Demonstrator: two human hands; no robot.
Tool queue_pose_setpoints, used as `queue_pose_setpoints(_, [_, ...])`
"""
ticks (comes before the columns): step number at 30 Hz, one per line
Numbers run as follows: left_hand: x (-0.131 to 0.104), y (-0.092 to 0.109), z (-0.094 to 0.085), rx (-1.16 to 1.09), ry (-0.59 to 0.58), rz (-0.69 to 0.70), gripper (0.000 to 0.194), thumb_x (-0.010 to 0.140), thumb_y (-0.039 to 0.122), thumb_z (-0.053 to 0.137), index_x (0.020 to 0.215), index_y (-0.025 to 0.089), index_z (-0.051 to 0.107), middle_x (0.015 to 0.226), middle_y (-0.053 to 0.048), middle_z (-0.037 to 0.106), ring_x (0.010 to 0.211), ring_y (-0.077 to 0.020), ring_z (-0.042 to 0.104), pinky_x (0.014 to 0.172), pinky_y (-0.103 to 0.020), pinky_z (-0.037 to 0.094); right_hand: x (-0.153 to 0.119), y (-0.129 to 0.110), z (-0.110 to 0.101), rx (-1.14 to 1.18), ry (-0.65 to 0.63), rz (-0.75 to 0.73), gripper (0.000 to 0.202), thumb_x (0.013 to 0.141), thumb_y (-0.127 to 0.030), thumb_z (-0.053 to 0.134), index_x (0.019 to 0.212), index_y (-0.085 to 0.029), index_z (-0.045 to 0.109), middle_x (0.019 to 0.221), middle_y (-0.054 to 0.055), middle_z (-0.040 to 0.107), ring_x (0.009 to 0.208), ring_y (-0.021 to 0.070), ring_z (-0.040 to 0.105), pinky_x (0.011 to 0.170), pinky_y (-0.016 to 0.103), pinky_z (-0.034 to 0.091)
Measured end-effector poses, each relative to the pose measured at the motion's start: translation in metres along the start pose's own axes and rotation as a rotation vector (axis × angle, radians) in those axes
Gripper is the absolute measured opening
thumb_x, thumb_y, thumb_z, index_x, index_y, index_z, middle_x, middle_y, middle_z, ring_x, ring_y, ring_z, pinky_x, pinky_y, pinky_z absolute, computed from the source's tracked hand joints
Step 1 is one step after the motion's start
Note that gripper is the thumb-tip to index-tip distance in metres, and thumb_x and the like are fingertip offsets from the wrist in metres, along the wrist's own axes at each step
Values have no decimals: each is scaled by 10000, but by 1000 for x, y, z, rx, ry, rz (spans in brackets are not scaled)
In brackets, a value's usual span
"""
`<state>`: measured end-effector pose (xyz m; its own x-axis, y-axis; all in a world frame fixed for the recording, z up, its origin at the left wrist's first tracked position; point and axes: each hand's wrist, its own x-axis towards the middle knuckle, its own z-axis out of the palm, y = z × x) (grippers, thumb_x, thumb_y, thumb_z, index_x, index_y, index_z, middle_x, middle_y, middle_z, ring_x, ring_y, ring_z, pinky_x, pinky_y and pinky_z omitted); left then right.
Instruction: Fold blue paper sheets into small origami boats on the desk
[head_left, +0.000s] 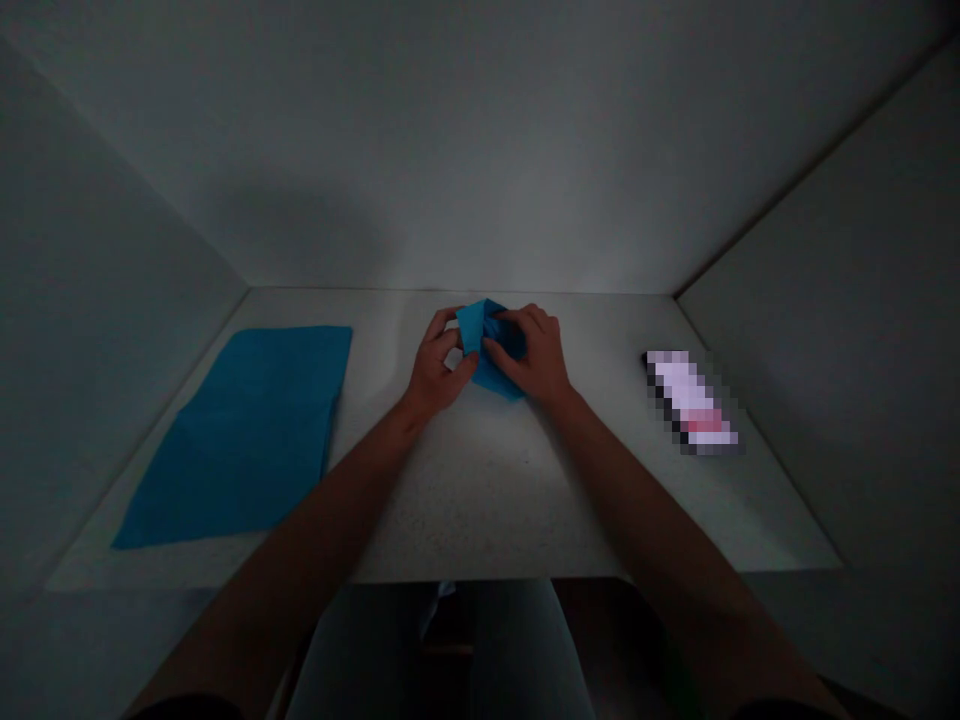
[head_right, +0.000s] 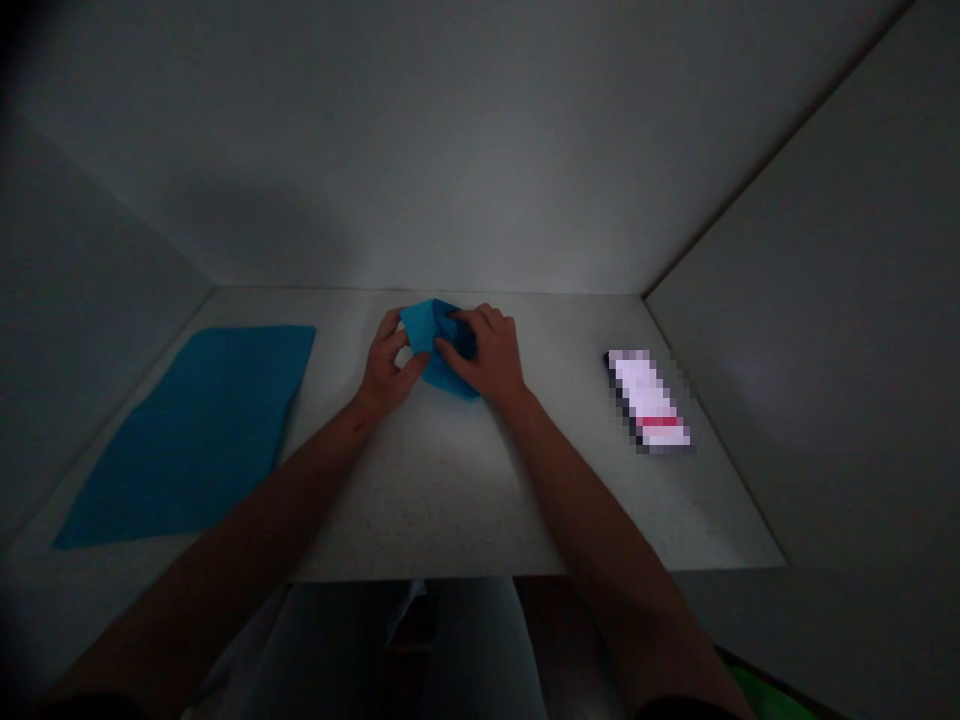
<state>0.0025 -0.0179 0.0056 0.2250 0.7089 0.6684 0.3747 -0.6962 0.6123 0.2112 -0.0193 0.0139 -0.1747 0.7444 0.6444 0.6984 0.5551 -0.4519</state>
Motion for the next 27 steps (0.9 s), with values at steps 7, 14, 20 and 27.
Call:
queue_pose_setpoints(7, [-5,12,5,73,-10,122,201,948,308,654,791,243,545,1277,-119,741,1162,-256,723,978,-416,601,1,-9,-3,166,140,31,183,1082,-430,578,1055,-269,660,1016,65,688,970,260,630,910,459,477])
queue_pose_setpoints(14, [2,13,7,3,128,71,214,1013,317,634,829,240,555,1264,-106,778,1169,-241,746,1031,-440,585,4,4,-5,605,249,76,308,1034,-480,611,825,-265,544,867,15,559,838,207,541,802,384,474])
queue_pose_setpoints(20, [3,4,11,-126,242,-134,344,1040,541,658,882,243,588,1089,-75,782,1026,-217,740,938,-389,591,10,15,-7,900,257,305,456,945,-611,612,722,-266,414,760,-4,433,717,189,453,692,349,449])
queue_pose_setpoints(27, [6,-8,14,-269,372,-367,525,969,755,676,890,251,552,774,15,582,722,-152,574,692,-287,502,12,52,-12,939,309,477,565,936,-804,513,750,-286,384,725,-10,394,699,209,496,695,362,520])
